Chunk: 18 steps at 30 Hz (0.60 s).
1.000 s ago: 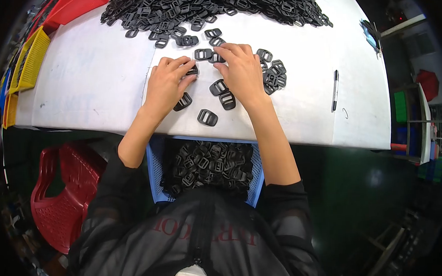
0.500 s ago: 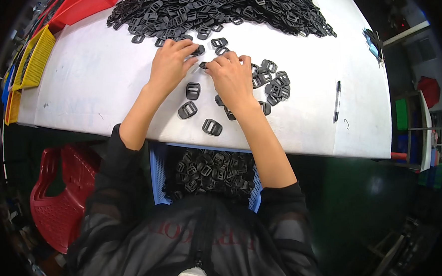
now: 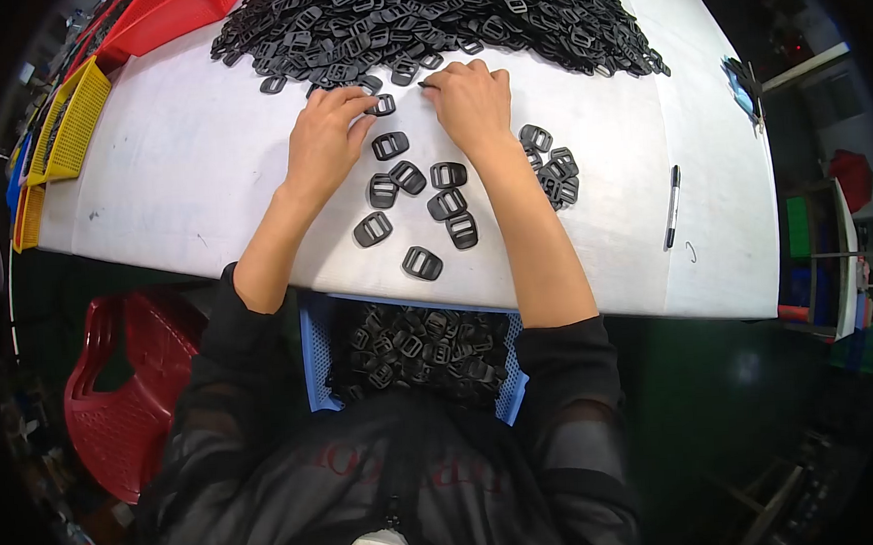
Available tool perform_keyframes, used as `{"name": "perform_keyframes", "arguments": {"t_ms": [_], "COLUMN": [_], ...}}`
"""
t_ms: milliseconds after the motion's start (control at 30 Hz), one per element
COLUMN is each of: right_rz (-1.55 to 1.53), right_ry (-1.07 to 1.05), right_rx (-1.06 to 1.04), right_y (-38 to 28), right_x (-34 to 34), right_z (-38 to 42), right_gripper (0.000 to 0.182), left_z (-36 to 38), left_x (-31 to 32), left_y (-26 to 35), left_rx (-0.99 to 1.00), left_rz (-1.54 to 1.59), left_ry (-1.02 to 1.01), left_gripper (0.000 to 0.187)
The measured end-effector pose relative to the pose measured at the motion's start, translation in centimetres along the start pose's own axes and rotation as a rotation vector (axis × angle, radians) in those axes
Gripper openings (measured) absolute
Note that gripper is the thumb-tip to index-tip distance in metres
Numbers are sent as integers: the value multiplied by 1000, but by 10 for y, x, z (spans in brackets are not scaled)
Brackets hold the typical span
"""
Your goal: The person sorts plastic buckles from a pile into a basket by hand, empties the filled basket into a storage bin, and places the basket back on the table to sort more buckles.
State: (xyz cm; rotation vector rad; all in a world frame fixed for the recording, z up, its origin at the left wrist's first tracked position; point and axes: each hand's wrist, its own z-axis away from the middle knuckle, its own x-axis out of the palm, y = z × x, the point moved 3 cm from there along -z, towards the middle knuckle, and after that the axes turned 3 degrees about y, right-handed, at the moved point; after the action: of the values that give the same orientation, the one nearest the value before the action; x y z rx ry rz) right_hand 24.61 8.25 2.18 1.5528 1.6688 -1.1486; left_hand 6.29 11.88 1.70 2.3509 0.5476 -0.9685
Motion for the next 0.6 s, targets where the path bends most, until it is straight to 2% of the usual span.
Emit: {"name": "perform_keyframes", "arguments": {"t_ms": [33, 167, 200, 300, 333, 433, 467, 567, 600], "right_rz": [34, -223, 45, 7, -6, 31, -7, -114, -171], "right_ry": [-29, -194, -120, 18, 4, -25, -15, 27, 11], "right_rx": [18, 460, 313, 76, 20, -96, -107, -26, -50], "right_y": [0, 29, 31, 22, 17, 6, 3, -18, -25], "right_x": [-3, -16, -20, -27, -26, -25, -31, -55, -60], "right_z": [-5, -2, 3, 22, 29, 49, 54, 69, 74], "right_gripper": [19, 19, 19, 22, 27, 27, 26, 23, 21], "left_z": [-2, -2, -3, -7, -4, 3, 9, 24, 32], "left_x": [1, 15, 15, 11, 15, 1, 3, -26, -32], "left_y": [0, -6, -5, -5, -12, -9, -16, 5, 13], "left_rx": [11, 72, 97, -225, -313, -356, -161, -103, -155], "left_rz": [-18, -68, -77, 184, 285, 330, 224, 147, 238], "left_ry": [4, 26, 36, -42, -49, -100, 40, 149, 60], "left_gripper": [20, 17, 17, 17, 18, 17, 15, 15, 15]}}
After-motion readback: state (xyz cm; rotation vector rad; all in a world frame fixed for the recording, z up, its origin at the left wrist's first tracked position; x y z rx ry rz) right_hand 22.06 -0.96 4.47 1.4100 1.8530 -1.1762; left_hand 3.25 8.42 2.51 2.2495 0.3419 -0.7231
